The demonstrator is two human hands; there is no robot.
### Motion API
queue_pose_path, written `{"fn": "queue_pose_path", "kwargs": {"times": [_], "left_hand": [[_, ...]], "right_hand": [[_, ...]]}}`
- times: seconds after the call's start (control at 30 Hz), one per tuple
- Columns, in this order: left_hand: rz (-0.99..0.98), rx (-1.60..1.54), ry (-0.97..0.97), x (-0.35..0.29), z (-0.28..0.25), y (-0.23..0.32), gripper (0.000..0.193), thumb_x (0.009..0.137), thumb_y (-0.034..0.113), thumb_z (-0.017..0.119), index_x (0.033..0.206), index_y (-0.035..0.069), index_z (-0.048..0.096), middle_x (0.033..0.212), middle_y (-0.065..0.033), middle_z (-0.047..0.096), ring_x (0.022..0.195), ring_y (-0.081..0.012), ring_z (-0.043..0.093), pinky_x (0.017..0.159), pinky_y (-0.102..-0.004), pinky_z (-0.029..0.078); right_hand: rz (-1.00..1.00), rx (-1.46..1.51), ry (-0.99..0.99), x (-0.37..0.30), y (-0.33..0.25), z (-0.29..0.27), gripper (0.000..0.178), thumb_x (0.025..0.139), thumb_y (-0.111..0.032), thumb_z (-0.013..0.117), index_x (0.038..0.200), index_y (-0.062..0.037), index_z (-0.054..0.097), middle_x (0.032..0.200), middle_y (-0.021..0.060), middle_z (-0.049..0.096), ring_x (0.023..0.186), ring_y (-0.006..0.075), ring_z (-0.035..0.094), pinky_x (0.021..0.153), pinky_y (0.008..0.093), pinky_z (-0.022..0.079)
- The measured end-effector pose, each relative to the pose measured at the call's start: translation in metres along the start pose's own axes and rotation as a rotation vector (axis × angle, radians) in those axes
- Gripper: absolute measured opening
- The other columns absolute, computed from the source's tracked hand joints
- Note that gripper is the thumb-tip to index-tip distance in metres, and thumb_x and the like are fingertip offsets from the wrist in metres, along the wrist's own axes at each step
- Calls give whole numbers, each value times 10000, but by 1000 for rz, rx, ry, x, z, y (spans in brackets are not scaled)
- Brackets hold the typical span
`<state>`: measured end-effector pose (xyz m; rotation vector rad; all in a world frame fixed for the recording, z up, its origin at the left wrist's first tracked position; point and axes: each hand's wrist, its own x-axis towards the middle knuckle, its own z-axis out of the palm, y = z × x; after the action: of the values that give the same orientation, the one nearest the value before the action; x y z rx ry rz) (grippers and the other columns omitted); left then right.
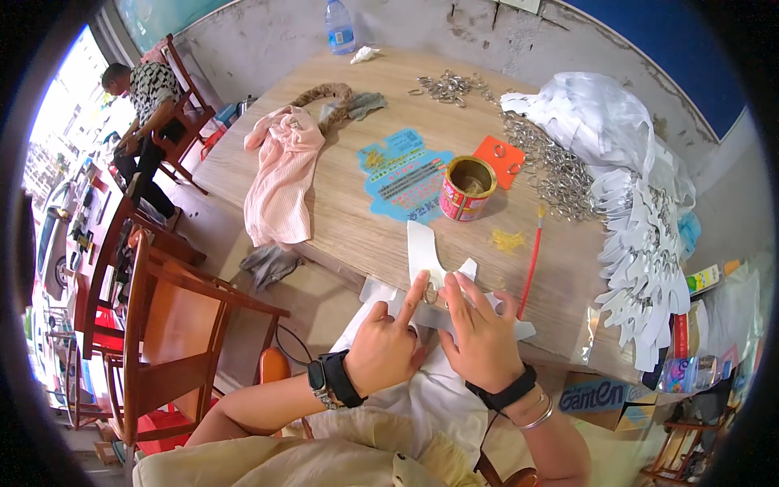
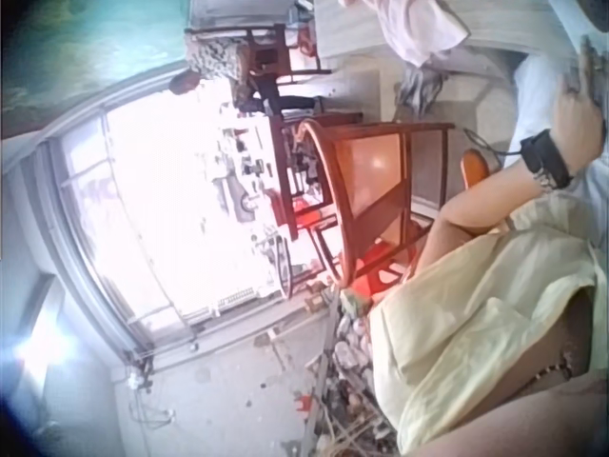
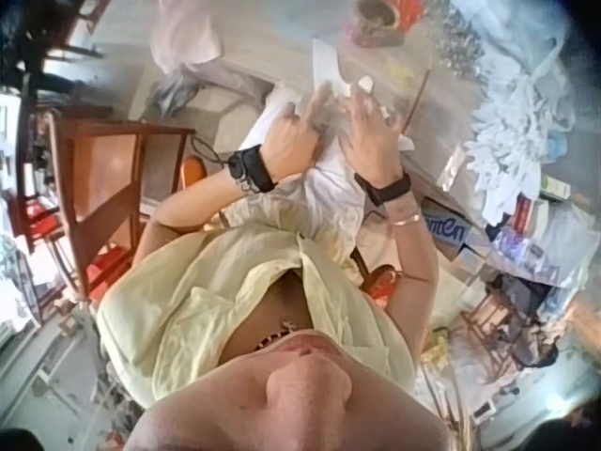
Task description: Applying adhesive to a shoe component with a brush.
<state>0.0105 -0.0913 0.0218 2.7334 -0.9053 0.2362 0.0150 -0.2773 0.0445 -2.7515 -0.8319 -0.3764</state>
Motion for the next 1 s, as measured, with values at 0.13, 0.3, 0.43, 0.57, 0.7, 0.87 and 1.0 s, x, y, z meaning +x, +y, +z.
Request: {"fn": "queue_pose_path", "kwargs": {"times": [0.13,0.3,0.43,0.57,0.7,0.87,1.0], "left_hand": [[3,-2,1,0,0,0,259,668,256,710,607,5,690,1509,-265,278,433,-166,477,699,-305,364],[28,-28,-23,0,-2,-2,218,706,223,638,636,29,710,1500,-300,271,503,-170,491,733,-310,366],[32,5,-32,-1,0,-2,209,692,218,637,626,31,704,1498,-313,264,540,-163,507,723,-302,362],[48,3,-30,0,1,-2,206,678,212,635,621,23,697,1490,-330,264,594,-159,518,710,-297,361],[49,34,-18,-1,5,-3,257,702,272,665,632,29,709,1492,-309,275,445,-164,485,704,-317,357],[55,19,-4,-1,3,-4,224,689,230,639,619,26,697,1484,-333,271,546,-153,503,701,-304,360],[38,30,-53,1,2,0,223,689,215,622,624,16,698,1481,-340,273,563,-146,507,706,-299,363]], "right_hand": [[-46,35,-20,10,3,-9,787,731,-182,724,1409,-16,361,1298,36,580,1294,179,436,933,478,316],[-107,58,-40,13,9,-15,747,732,-181,718,1387,-16,399,1298,49,578,1286,179,443,957,458,321],[-156,34,-81,10,15,-19,744,738,-179,710,1388,-8,390,1258,35,611,1296,177,429,970,453,319],[-184,3,-92,9,18,-19,751,746,-177,699,1396,-1,368,1215,19,642,1308,172,415,973,455,319],[-179,38,-89,10,19,-19,778,743,-174,699,1413,-2,343,1215,14,641,1303,174,423,974,451,323],[-157,59,-110,17,15,-23,791,734,-173,705,1416,-1,344,1223,18,632,1284,167,444,967,434,338],[-190,39,-100,21,15,-25,758,739,-191,698,1402,-6,379,1278,32,592,1257,165,464,963,421,346]]}}
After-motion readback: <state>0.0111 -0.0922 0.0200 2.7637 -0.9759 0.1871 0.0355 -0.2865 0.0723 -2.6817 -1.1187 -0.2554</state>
